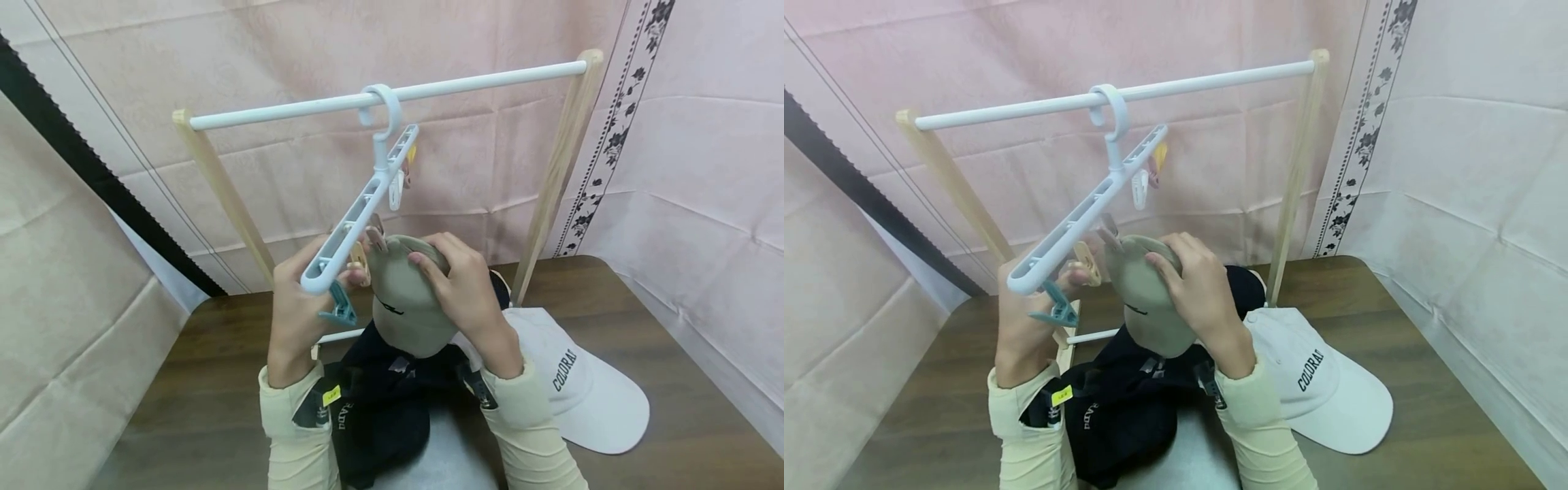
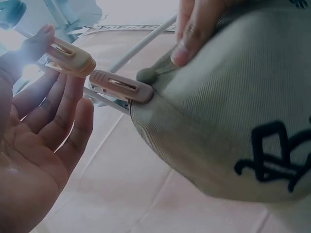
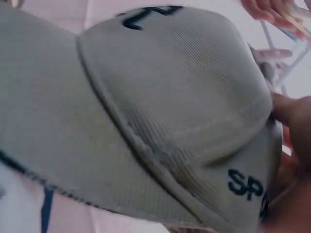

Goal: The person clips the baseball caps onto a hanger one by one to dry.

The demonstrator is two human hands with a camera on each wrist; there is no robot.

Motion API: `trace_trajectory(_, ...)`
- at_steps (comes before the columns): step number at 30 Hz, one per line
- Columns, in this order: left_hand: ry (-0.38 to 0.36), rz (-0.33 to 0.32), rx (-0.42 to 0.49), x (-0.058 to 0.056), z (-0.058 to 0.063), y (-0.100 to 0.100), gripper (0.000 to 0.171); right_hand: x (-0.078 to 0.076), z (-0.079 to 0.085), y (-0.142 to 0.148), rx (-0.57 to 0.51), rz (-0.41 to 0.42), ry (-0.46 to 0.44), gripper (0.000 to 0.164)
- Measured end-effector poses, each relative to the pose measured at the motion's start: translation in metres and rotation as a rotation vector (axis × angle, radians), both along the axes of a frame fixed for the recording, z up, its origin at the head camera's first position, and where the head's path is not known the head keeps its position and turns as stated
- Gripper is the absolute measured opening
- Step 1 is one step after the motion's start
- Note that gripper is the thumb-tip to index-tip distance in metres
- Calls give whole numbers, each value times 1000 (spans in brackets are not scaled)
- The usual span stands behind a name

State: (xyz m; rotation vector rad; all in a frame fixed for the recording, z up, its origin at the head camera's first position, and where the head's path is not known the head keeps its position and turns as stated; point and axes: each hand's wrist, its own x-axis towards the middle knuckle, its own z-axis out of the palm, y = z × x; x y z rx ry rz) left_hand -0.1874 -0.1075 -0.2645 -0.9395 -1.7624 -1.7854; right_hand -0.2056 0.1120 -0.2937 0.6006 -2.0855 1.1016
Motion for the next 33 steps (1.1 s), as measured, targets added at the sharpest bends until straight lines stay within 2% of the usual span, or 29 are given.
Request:
trace_trajectory(4,5,-32,41,3,2,0,32,-4,-6,-11,-29,-52,-2,23)
trace_trajectory(10,57,9,72,7,6,1,31,-10,-8,-17,-34,-59,-51,25)
trace_trajectory(14,76,21,96,10,8,0,32,-12,-8,-17,11,-40,-139,25)
trace_trajectory(20,111,-105,138,9,11,-2,30,-11,-6,-15,134,39,-333,30)
trace_trajectory(21,116,-121,138,8,11,-2,29,-11,-5,-13,159,49,-360,32)
trace_trajectory(24,135,-115,125,4,13,1,31,-10,-3,-1,232,63,-432,39)
trace_trajectory(27,145,-82,102,1,11,5,34,-9,-3,15,309,63,-485,42)
trace_trajectory(29,146,-66,98,-1,9,8,36,-8,-6,27,355,69,-493,41)
trace_trajectory(33,137,-42,87,-4,5,12,35,-8,-17,49,381,92,-492,36)
